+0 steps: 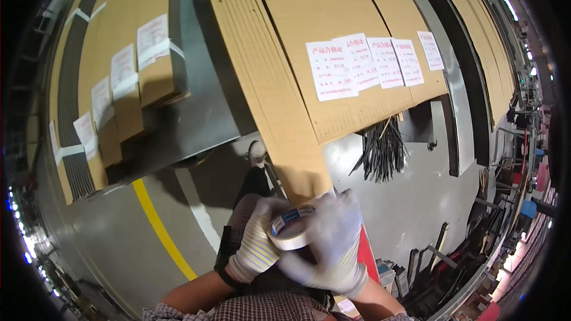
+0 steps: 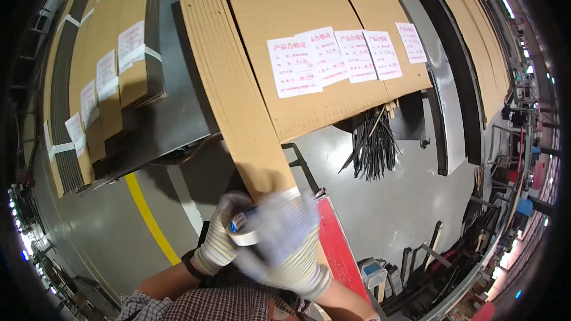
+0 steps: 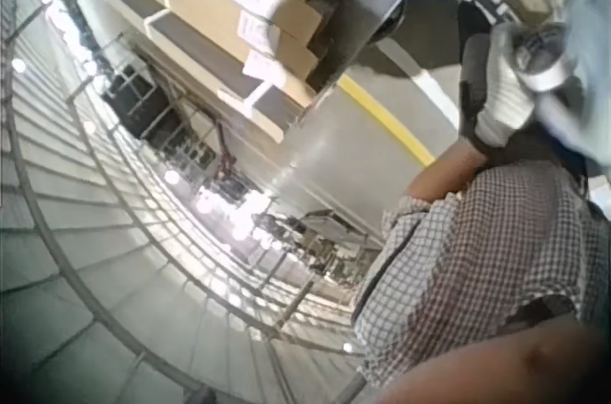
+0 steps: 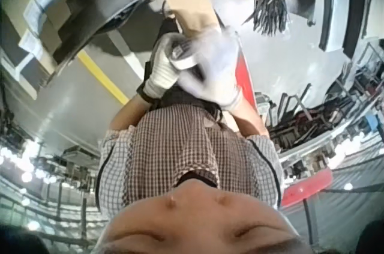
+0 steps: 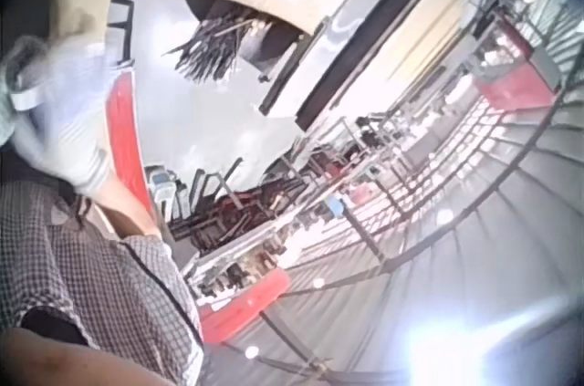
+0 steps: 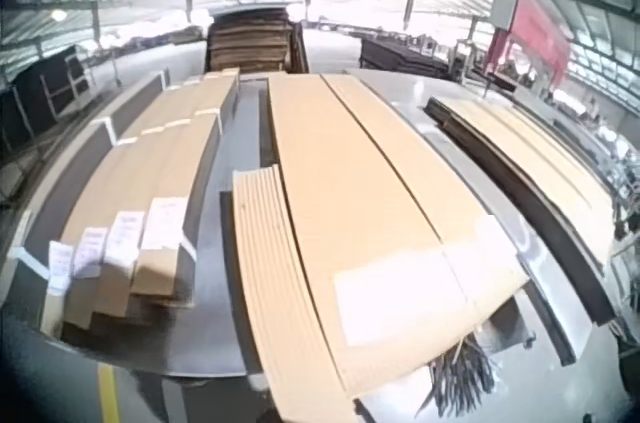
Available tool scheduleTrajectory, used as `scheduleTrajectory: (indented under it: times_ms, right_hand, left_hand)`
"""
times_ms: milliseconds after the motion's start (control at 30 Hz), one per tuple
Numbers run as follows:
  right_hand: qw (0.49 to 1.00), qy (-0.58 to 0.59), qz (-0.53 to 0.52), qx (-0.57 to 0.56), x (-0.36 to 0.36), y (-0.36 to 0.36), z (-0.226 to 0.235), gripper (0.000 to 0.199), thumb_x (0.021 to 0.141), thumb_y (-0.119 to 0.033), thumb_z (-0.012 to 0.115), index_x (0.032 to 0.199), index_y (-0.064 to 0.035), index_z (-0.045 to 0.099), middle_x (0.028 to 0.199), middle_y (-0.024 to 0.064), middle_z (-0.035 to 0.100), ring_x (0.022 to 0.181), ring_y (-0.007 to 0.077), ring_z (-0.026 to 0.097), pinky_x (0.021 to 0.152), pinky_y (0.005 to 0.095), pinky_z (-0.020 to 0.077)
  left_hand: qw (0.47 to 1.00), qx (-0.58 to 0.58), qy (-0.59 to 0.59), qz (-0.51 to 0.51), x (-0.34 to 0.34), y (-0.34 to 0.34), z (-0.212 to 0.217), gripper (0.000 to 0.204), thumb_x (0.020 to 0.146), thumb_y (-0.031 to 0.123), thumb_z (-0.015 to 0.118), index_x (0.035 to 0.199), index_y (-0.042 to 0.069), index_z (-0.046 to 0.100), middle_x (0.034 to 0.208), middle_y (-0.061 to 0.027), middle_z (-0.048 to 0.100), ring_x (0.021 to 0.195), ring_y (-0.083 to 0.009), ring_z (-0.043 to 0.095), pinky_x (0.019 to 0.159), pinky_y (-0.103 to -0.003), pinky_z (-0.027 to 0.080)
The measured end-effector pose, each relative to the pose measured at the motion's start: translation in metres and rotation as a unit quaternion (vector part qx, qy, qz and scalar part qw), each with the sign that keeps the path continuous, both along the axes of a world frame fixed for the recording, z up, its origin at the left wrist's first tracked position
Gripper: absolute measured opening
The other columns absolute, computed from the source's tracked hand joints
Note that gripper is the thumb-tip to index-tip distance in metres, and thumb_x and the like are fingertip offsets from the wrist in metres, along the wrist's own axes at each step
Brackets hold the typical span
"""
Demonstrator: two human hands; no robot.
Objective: The recorder is applying white adhesive labels to long cardboard strips in an industrial warehouse setting.
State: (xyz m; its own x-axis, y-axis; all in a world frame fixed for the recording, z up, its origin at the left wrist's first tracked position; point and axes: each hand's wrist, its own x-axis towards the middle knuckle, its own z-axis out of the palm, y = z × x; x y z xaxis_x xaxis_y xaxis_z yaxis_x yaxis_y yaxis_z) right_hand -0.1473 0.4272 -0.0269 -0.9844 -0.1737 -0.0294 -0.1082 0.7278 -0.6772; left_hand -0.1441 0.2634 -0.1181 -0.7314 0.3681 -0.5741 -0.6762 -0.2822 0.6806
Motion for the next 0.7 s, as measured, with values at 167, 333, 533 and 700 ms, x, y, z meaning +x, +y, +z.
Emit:
scheduleTrajectory:
  times_ms: [167, 333, 533, 700]
  right_hand:
    - [0.943, 0.027, 0.255, 0.214, -0.025, 0.008, 0.003, 0.020, 0.080, -0.022, 0.063, 0.094, -0.0077, 0.065, 0.080, 0.0084, 0.061, 0.075, 0.0237, 0.066, 0.060, 0.0370, 0.0498]
    - [0.968, -0.230, 0.071, -0.067, -0.052, 0.105, -0.062, 0.016, 0.080, -0.019, 0.071, 0.092, -0.0078, 0.069, 0.072, 0.0116, 0.066, 0.069, 0.0329, 0.066, 0.068, 0.0433, 0.0528]
    - [0.942, -0.173, -0.198, -0.210, -0.020, 0.108, -0.176, 0.027, 0.096, -0.025, 0.065, 0.104, 0.0006, 0.067, 0.076, 0.0162, 0.067, 0.071, 0.0355, 0.065, 0.071, 0.0448, 0.0530]
    - [0.951, -0.206, 0.170, 0.156, -0.034, 0.080, -0.067, 0.082, 0.092, -0.069, 0.052, 0.124, 0.0057, 0.061, 0.110, 0.0320, 0.064, 0.105, 0.0406, 0.064, 0.087, 0.0454, 0.0513]
  left_hand:
    - [0.986, 0.099, 0.133, 0.012, 0.006, 0.043, -0.038, 0.042, 0.103, 0.033, 0.051, 0.131, 0.003, 0.050, 0.132, -0.0131, 0.057, 0.120, -0.0255, 0.057, 0.099, -0.037, 0.050]
    - [0.989, 0.055, -0.055, -0.129, -0.008, 0.019, -0.036, 0.092, 0.077, 0.015, 0.087, 0.149, 0.004, 0.030, 0.139, -0.0100, 0.052, 0.132, -0.0211, 0.047, 0.109, -0.039, 0.042]
    - [0.988, -0.008, -0.077, -0.137, -0.101, 0.011, -0.048, 0.074, 0.096, 0.045, 0.065, 0.147, -0.001, 0.037, 0.137, -0.0112, 0.053, 0.124, -0.0181, 0.051, 0.107, -0.037, 0.041]
    - [0.985, -0.048, -0.037, -0.163, -0.040, 0.015, -0.041, 0.077, 0.095, 0.045, 0.066, 0.149, 0.001, 0.034, 0.137, -0.0145, 0.053, 0.125, -0.0267, 0.054, 0.103, -0.039, 0.046]
